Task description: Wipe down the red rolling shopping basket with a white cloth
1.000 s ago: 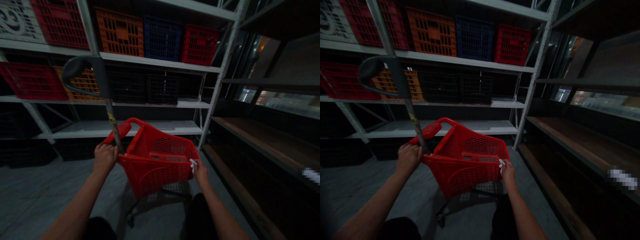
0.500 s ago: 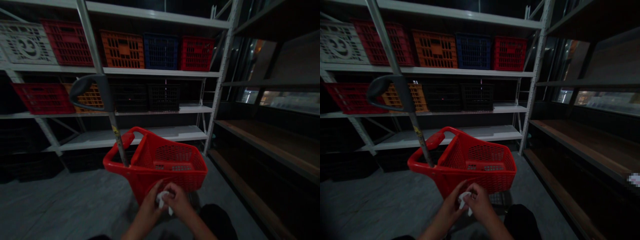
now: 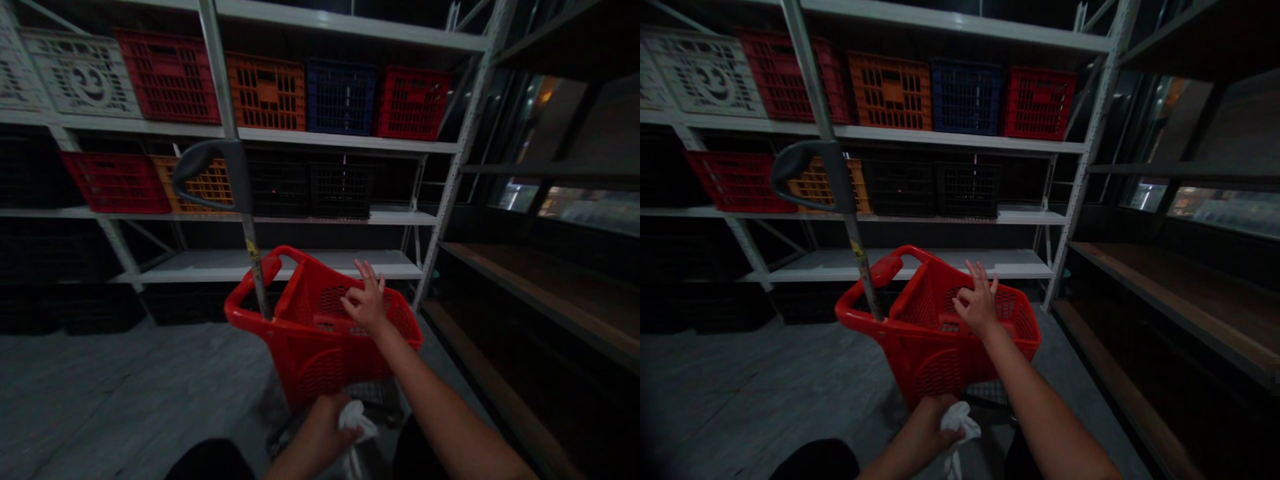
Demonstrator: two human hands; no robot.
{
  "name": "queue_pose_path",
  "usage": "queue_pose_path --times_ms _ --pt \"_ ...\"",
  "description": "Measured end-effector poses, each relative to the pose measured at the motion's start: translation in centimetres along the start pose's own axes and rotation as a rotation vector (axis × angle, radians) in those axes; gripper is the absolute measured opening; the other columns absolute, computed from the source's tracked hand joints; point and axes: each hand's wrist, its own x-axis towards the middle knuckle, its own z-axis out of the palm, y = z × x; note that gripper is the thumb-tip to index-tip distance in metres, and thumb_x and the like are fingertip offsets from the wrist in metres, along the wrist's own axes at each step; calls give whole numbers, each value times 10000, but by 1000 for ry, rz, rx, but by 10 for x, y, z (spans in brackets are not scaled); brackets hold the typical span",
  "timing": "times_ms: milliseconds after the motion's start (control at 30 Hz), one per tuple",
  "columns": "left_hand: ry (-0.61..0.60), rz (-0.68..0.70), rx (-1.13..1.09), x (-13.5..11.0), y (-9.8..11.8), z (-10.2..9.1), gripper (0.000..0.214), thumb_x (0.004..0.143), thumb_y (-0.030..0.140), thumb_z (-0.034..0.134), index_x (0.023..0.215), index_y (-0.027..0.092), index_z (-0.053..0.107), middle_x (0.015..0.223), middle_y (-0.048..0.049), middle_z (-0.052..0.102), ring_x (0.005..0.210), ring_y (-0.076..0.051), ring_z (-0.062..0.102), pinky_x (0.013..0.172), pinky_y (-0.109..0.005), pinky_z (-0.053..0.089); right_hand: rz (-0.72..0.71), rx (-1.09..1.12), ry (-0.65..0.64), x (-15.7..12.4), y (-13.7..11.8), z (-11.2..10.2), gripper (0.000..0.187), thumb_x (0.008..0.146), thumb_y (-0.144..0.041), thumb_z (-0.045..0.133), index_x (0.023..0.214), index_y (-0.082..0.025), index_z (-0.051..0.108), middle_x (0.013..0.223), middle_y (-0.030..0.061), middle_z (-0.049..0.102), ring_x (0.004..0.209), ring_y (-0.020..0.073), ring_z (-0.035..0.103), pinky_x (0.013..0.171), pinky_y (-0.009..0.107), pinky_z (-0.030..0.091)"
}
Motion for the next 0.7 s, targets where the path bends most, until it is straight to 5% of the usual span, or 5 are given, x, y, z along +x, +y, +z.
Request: queue_pose_path --times_ms 167,433,700 --pt "-52 -31 -83 2 4 18 340 587 346 633 906 228 615 864 13 656 742 -154 552 646 -232 394 -86 20 -34 14 0 11 144 720 -278 554 620 -185 602 1444 -37 122 1317 272 -23 965 590 -42" --pt "129 -188 -113 15 -3 17 313 548 397 654 773 182 628 808 -37 660 785 -185 569 702 -251 404 -79 38 -19 20 6 13 110 661 -247 581 585 -169 597 1454 -52 -13 1317 274 -55 979 544 -93" --pt "363 -210 -389 18 -10 -7 675 728 695 147 689 201 605 698 -54 650 680 -195 581 652 -308 428 48 155 -76 -6 3 14 121 683 -240 572 586 -170 572 1450 -16 110 1320 275 27 995 547 -33"
